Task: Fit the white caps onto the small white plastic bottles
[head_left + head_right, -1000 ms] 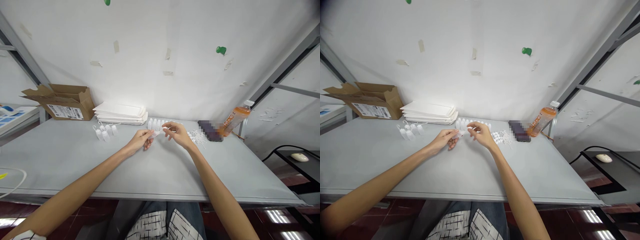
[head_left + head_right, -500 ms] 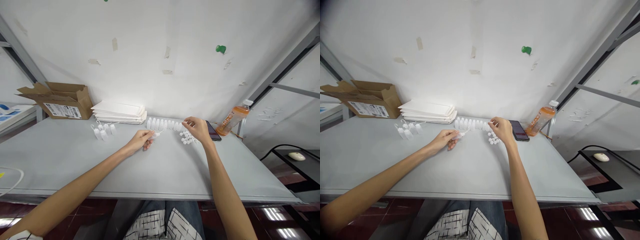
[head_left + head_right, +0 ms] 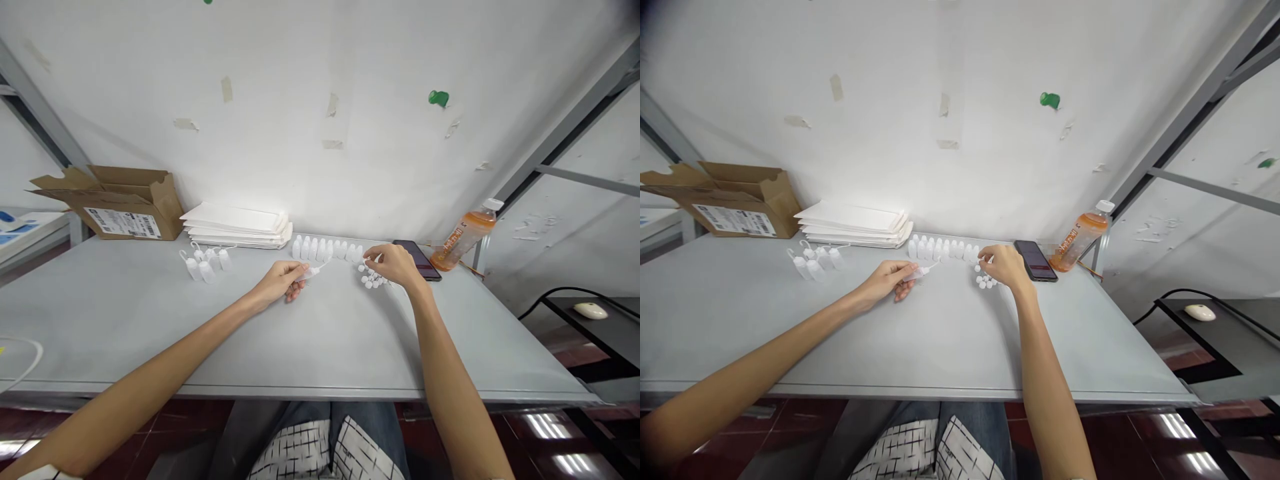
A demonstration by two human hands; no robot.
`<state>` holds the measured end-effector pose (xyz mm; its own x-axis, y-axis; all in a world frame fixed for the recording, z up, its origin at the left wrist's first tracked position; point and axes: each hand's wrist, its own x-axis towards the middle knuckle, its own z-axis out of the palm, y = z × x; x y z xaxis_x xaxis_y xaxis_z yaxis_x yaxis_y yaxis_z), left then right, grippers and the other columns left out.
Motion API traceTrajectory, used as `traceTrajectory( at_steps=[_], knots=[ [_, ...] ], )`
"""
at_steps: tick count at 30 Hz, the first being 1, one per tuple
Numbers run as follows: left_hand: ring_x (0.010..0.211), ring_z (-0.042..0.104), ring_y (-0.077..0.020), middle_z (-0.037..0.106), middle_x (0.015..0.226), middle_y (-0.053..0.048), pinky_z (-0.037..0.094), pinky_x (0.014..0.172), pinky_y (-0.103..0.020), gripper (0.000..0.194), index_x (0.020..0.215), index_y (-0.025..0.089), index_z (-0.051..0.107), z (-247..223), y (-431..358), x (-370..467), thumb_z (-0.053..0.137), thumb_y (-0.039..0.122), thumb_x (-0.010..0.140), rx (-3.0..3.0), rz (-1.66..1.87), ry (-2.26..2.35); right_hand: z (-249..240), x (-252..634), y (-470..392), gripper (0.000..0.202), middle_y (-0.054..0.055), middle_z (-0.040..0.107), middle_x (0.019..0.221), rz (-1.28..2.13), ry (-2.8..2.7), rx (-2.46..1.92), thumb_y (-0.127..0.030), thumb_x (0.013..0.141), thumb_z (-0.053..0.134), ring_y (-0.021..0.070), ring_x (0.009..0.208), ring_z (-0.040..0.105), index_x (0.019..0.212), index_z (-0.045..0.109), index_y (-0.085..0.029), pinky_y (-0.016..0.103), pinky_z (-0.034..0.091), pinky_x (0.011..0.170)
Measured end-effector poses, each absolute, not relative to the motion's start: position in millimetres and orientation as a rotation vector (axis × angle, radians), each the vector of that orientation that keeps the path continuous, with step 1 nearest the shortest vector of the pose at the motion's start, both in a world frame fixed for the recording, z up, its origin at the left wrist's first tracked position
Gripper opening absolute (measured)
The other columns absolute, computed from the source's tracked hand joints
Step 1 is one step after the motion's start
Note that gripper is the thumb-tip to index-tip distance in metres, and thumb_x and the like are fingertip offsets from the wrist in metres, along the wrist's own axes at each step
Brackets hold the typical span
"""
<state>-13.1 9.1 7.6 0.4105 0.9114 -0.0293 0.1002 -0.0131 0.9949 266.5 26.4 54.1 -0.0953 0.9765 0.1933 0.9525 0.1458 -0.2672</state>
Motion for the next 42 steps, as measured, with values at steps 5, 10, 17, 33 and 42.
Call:
traceTrajectory(
  at_steps=[5,10,17,33,42],
  knots=[
    [0.041,0.049,-0.0069,0.052,0.060,0.001,0.037,0.037,-0.020,0.044,0.066,0.014,0.052,10.4,7.1,-13.3,0.057,0.053,0.085,1.448,0.828,0.964,53.2,266.4,25.4,0.018,-0.003,0.073,0.085,0.121,-2.163,-1.914,-0.027,0.073,0.059,0.0151,0.075,0.064,0.085,0.072,-0.026,0.025,0.035,0.059],
    [0.042,0.050,-0.0074,0.053,0.061,0.001,0.037,0.038,-0.020,0.043,0.068,0.014,0.053,12.4,5.7,-12.1,0.057,0.053,0.085,1.456,0.825,0.962,51.3,264.7,26.3,0.011,-0.001,0.074,0.083,0.103,-2.175,-1.957,-0.026,0.072,0.061,0.0162,0.076,0.064,0.076,0.071,-0.024,0.025,0.034,0.059],
    [0.041,0.050,-0.0077,0.053,0.060,0.001,0.037,0.037,-0.020,0.041,0.069,0.014,0.054,10.8,6.3,-11.6,0.058,0.052,0.085,1.455,0.811,0.952,50.9,258.0,25.8,0.015,0.000,0.074,0.086,0.089,-2.197,-2.036,-0.021,0.075,0.058,0.0168,0.079,0.064,0.077,0.073,-0.023,0.025,0.033,0.058],
    [0.042,0.052,-0.0078,0.054,0.059,0.001,0.038,0.037,-0.020,0.043,0.069,0.014,0.054,9.1,5.5,-10.6,0.057,0.053,0.085,1.476,0.773,0.947,50.0,259.3,26.4,0.017,0.002,0.074,0.082,0.039,-2.184,-2.049,-0.027,0.075,0.061,0.0186,0.077,0.064,0.078,0.077,-0.026,0.025,0.034,0.057],
    [0.041,0.051,-0.0080,0.054,0.058,0.000,0.039,0.037,-0.020,0.044,0.066,0.014,0.053,8.2,5.3,-10.0,0.057,0.054,0.085,1.497,0.759,0.950,49.6,247.8,24.3,0.015,0.005,0.072,0.068,0.065,-2.222,-2.116,-0.032,0.076,0.065,0.0190,0.070,0.065,0.071,0.076,-0.024,0.026,0.034,0.055]
  ],
)
